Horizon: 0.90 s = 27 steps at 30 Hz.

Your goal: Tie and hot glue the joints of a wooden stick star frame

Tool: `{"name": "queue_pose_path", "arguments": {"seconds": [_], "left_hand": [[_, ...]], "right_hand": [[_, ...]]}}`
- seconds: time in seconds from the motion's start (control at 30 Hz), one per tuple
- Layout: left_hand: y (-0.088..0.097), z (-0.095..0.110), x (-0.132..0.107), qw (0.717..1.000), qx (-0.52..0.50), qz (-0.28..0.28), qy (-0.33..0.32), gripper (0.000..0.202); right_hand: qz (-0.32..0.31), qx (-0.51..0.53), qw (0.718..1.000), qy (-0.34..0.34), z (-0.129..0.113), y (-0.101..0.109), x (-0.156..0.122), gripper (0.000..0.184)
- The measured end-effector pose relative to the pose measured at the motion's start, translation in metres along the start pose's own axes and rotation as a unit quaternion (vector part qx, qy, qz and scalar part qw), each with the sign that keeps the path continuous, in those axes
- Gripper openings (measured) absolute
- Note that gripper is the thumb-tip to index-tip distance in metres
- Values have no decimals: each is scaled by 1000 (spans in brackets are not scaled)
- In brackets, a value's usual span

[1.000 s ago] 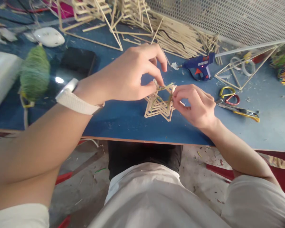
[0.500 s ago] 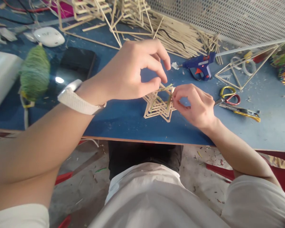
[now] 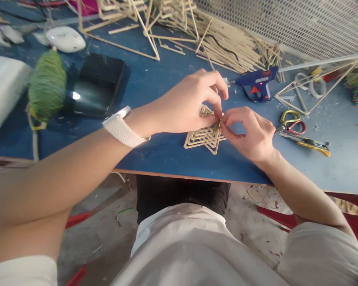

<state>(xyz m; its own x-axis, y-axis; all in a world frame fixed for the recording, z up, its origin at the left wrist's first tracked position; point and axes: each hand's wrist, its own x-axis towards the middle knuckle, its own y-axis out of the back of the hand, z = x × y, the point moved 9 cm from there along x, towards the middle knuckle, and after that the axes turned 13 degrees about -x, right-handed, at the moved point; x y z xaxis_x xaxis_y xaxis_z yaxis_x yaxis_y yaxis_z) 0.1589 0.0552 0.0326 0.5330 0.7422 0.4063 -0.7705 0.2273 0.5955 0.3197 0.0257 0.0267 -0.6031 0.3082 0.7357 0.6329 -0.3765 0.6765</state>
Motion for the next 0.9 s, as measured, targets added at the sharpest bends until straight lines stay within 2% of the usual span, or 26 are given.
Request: {"name": "queue_pose_path", "arguments": {"seconds": [0.3, 0.5, 0.77, 0.9], "left_hand": [[-5, -6, 1, 1000, 0, -14, 19, 26], [-6, -10, 4, 998, 10, -34, 57, 25], [-10, -13, 10, 999, 16, -39, 12, 25], [-17, -17, 10, 998, 32, -57, 14, 27]], "right_hand": [[-8, -19, 999, 26, -2, 0, 0, 18], [-11, -12, 999, 36, -1, 1, -2, 19], [-18, 11, 1000, 18, 4, -1, -4, 17], [-25, 0, 1000, 10, 7, -4, -5, 17]]}}
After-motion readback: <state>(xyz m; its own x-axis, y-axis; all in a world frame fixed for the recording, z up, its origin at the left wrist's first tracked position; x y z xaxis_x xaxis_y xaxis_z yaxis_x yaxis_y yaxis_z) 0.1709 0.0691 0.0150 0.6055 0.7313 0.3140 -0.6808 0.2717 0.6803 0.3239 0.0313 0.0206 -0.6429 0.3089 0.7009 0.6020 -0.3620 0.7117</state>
